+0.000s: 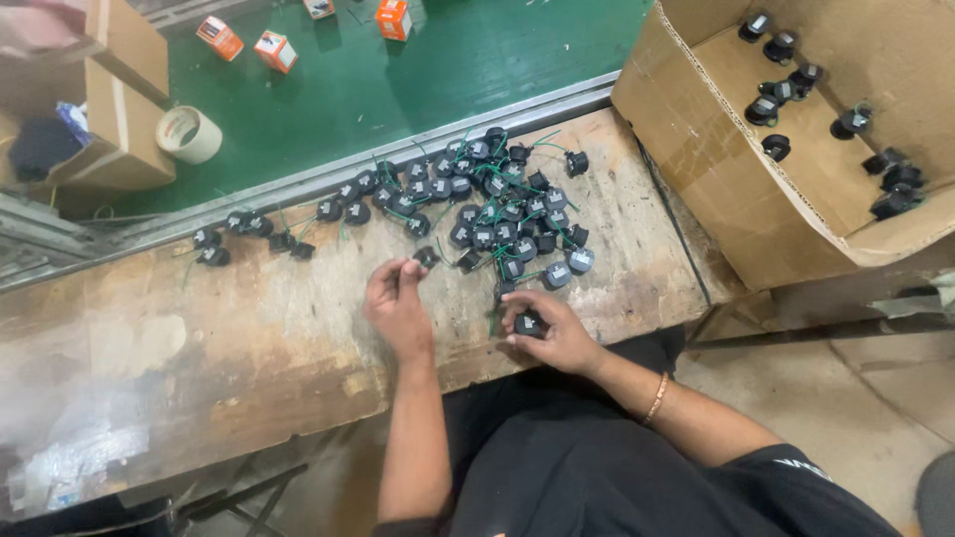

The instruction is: The person sits at a factory workbench with a pile of small black wired components. They pick up components one at a time, manipulate and arrange the green wire on each unit by hand, and place the finished unit back on the bench pile.

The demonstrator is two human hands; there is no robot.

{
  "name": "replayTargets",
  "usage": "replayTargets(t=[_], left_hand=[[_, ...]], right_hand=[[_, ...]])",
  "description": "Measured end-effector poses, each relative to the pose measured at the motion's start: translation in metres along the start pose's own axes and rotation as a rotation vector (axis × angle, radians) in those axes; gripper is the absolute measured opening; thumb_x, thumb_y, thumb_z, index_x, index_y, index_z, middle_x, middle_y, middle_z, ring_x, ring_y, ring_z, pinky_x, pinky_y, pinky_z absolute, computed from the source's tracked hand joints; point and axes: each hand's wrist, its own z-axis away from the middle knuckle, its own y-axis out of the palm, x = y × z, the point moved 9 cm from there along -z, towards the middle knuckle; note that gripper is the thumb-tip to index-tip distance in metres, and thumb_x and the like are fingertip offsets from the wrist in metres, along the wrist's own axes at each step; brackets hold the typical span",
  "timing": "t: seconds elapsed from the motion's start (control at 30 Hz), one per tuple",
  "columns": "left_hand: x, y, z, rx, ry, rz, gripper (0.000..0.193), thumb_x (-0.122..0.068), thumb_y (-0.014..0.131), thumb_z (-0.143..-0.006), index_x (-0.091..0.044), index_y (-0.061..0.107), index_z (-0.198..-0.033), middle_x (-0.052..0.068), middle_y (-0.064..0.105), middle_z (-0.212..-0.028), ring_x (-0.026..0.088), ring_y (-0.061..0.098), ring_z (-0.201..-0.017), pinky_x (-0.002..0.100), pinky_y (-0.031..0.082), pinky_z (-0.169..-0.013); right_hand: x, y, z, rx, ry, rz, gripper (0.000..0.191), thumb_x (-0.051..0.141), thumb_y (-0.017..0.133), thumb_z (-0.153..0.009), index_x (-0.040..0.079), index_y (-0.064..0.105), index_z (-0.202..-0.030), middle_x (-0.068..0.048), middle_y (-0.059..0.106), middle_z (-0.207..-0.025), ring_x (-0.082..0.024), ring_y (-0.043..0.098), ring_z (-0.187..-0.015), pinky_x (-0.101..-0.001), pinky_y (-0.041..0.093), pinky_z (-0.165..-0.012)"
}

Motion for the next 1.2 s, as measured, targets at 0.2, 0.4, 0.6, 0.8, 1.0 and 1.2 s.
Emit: replayTargets(t=[0.2, 0.4, 0.6, 0.8, 1.0, 1.2], left_hand=[[-0.012, 0.046, 0.066, 0.346, 0.016, -0.217, 0.019, 0.006, 0.077, -0.084, 0.002, 0.071, -0.101, 0.01, 0.074, -0.093, 0.016, 0.074, -0.082, 0.027, 0.06, -0.073], [-0.036, 0.084, 0.092, 0.545, 0.224, -0.317, 0.019, 0.004, 0.074, -0.089, -0.004, 0.075, -0.107, 0.01, 0.079, -0.099, 0.017, 0.077, -0.089, 0.029, 0.061, -0.081], [-0.052, 0.076, 0.09, 0.73, 0.308, -0.267, 0.018, 0.006, 0.068, -0.088, -0.004, 0.072, -0.102, 0.011, 0.077, -0.111, 0.025, 0.073, -0.106, 0.037, 0.057, -0.096], [-0.024, 0.068, 0.084, 0.637, 0.119, -0.379, 0.021, -0.001, 0.087, -0.072, -0.004, 0.071, -0.087, 0.009, 0.075, -0.096, 0.024, 0.07, -0.096, 0.035, 0.056, -0.086], [-0.035, 0.073, 0.085, 0.582, 0.174, -0.366, 0.023, -0.005, 0.088, -0.075, -0.002, 0.066, -0.084, 0.009, 0.072, -0.094, 0.023, 0.07, -0.095, 0.034, 0.056, -0.086], [-0.054, 0.067, 0.017, 0.372, 0.347, -0.561, 0.02, -0.011, 0.079, -0.087, -0.004, 0.071, -0.104, 0.012, 0.072, -0.112, 0.03, 0.068, -0.11, 0.041, 0.054, -0.097]], right_hand=[[0.007, 0.006, 0.0, 0.065, -0.068, 0.064, 0.072, 0.004, 0.078, -0.081, 0.004, 0.043, -0.144, -0.006, 0.062, -0.11, -0.013, 0.062, -0.101, -0.0294, 0.052, -0.092], [-0.022, 0.006, 0.007, 0.124, 0.027, 0.219, 0.04, 0.012, 0.082, -0.084, 0.002, 0.065, -0.118, -0.002, 0.066, -0.089, -0.008, 0.061, -0.079, -0.0276, 0.051, -0.069], [-0.042, 0.003, 0.004, 0.081, 0.11, -0.039, 0.027, 0.012, 0.078, -0.089, 0.003, 0.066, -0.111, 0.0, 0.066, -0.091, -0.005, 0.059, -0.083, -0.026, 0.051, -0.07], [-0.005, 0.009, -0.001, 0.04, -0.099, 0.311, 0.033, 0.01, 0.082, -0.08, 0.002, 0.065, -0.107, -0.008, 0.067, -0.09, -0.015, 0.066, -0.078, -0.0313, 0.052, -0.067], [0.0, 0.012, -0.001, 0.068, -0.044, 0.204, 0.037, 0.009, 0.082, -0.079, 0.001, 0.065, -0.111, -0.008, 0.07, -0.095, -0.018, 0.068, -0.081, -0.0329, 0.055, -0.07], [0.004, 0.013, -0.003, 0.077, -0.062, 0.035, 0.047, 0.004, 0.075, -0.085, 0.003, 0.055, -0.128, -0.007, 0.069, -0.104, -0.016, 0.067, -0.1, -0.0313, 0.054, -0.092]])
